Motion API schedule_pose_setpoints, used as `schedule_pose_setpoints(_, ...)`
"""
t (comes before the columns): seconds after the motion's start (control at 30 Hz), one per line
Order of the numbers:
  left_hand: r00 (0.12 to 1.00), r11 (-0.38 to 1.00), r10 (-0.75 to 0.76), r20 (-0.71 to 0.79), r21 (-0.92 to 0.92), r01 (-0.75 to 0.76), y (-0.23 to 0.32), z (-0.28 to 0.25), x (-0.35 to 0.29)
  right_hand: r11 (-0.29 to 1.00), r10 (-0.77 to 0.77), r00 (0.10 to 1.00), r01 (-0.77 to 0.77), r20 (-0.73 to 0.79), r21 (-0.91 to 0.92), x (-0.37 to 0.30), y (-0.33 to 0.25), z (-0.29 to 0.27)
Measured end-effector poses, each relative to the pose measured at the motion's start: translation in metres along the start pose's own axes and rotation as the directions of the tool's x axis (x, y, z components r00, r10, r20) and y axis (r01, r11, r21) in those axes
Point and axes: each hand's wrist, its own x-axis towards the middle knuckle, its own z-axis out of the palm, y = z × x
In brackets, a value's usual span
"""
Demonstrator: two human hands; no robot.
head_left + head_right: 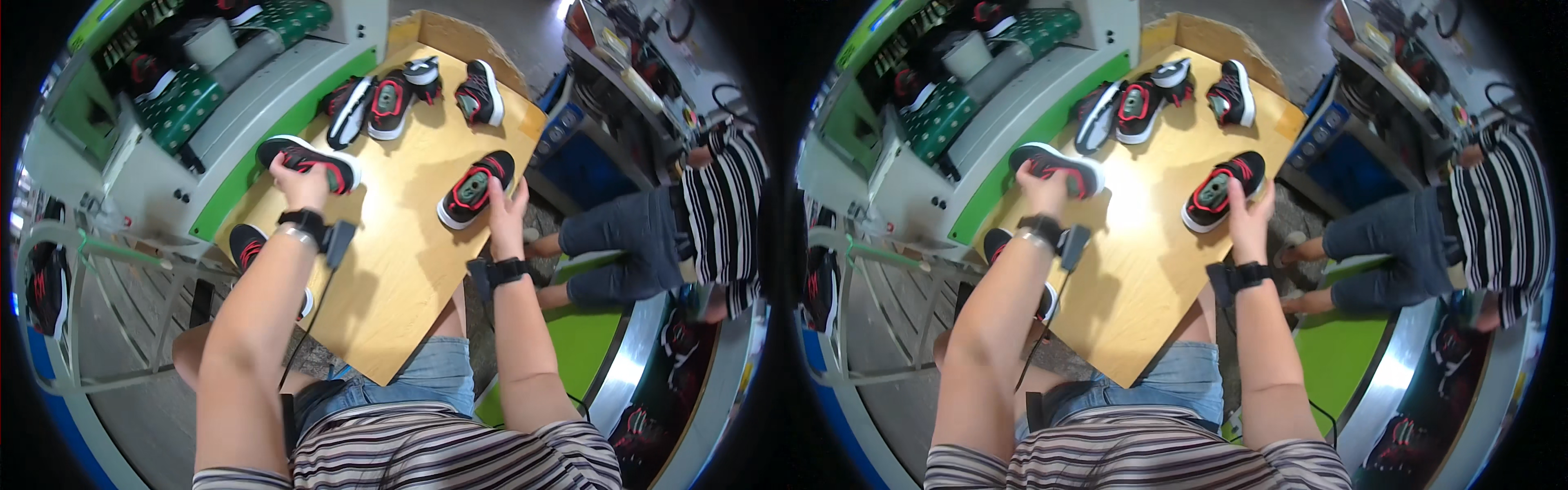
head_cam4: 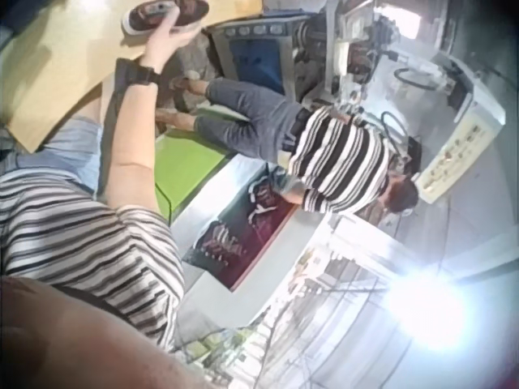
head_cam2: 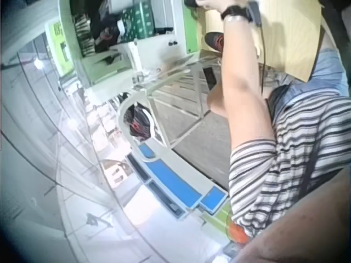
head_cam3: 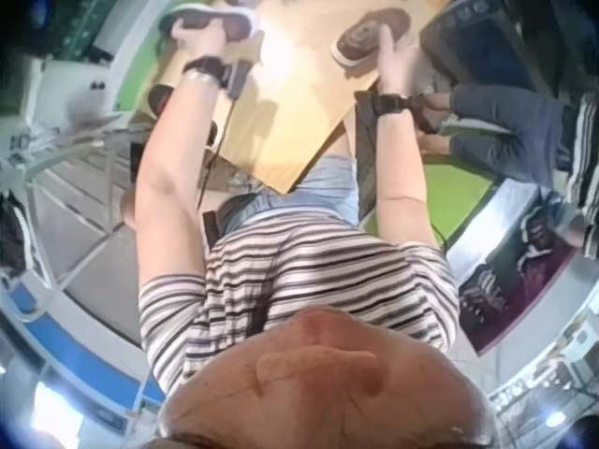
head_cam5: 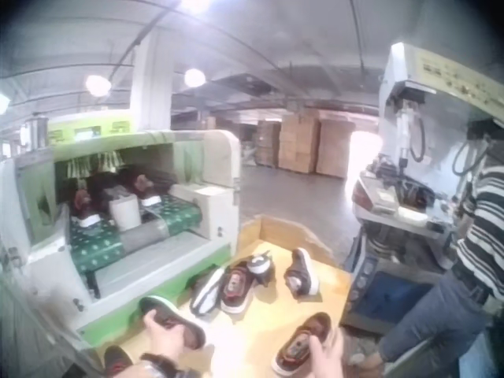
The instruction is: The recorder is inspecting and organizing shoes on a production line workstation, picking them up from a conveyor belt and placing them on a table for inspection.
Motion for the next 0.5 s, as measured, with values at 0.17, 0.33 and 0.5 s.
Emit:
schedule_pose_setpoints(0.17,0.747,0.971,0.100,0.658,0.101,-0.218,0.000,-0.058,-0.050,0.648,-0.255,0.967,0.154,-0.021,-0.746,-0.011,-0.011,0.052)
schedule_pose_setpoints(0.33,0.744,0.844,0.260,0.615,0.230,-0.485,0.002,-0.069,-0.101,0.965,0.005,0.908,0.106,0.418,-0.241,-0.045,-0.038,0.046)
schedule_pose_setpoints(0.5,0.780,0.951,-0.087,0.619,-0.182,0.251,0.036,-0.057,-0.087,0.955,-0.038,0.933,0.139,0.357,-0.263,-0.074,-0.020,0.048)
